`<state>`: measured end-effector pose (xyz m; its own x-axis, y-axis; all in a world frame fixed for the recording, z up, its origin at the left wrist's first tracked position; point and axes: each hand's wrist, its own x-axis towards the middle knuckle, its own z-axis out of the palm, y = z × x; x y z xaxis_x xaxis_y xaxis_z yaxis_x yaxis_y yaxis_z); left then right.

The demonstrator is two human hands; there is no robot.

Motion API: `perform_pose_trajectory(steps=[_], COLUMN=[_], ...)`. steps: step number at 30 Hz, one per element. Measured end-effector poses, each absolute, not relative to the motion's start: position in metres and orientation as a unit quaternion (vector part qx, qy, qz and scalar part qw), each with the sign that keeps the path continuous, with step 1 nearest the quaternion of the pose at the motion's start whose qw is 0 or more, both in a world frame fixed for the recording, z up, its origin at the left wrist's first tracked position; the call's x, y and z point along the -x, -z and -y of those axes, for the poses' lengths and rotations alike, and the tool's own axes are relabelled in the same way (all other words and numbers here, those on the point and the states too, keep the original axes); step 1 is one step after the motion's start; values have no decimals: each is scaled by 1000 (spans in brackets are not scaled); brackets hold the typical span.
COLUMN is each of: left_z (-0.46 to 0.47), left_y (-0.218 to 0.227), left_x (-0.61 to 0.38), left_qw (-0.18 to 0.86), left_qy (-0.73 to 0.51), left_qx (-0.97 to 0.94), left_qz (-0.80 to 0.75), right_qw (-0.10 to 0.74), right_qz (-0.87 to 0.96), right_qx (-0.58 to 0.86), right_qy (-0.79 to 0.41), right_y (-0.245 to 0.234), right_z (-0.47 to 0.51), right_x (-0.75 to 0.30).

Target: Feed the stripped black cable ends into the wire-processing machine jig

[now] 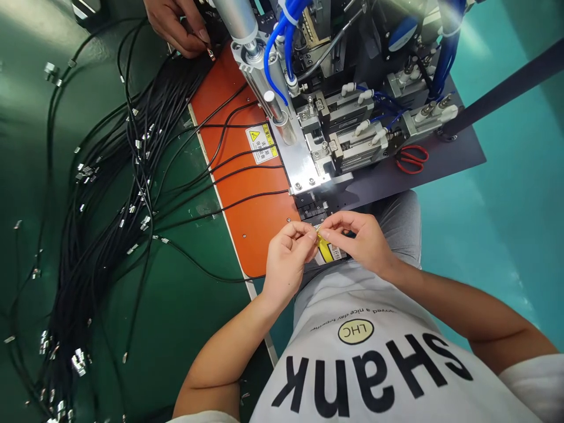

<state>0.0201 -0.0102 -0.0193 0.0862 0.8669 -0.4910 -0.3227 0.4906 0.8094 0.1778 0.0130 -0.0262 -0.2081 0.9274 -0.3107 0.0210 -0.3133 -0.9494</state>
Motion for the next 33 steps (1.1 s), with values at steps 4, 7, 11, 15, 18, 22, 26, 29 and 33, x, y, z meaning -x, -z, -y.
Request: perform_pose_trajectory(steps=[4, 7, 11, 15, 18, 22, 26, 29, 33], left_z=[11, 11, 11, 11, 12, 13, 12, 12, 17], left_y=[20, 20, 19, 18, 18, 18, 18, 18, 19], left_x=[-20, -20, -20, -19, -19, -19, -19, -19, -21], left_qw=[689, 689, 690, 690, 689, 689, 688, 687, 652], left_qy=[-428, -427, -428, -423, -423, -423, -419, -413, -419], left_qx=[-264, -267, -262, -269, -276, -280, -285, -286, -330], left_qz=[-522, -522, -522, -522, -520, -517, -519, -525, -540], right_qw=[360, 363, 370, 347, 332, 320, 319, 314, 298], right_qz=[461, 461, 465, 489, 498, 528, 547, 553, 551], right_qx=[518, 514, 509, 502, 495, 497, 498, 502, 500], right_qy=[-624, -625, -622, -624, -629, -610, -593, -587, -598], right_y=[26, 28, 29, 24, 20, 17, 17, 19, 20], right_z=[-14, -14, -13, -16, -21, -25, -26, -26, -24], right_x=[-177, -176, -177, -185, -191, -193, -191, -190, -189])
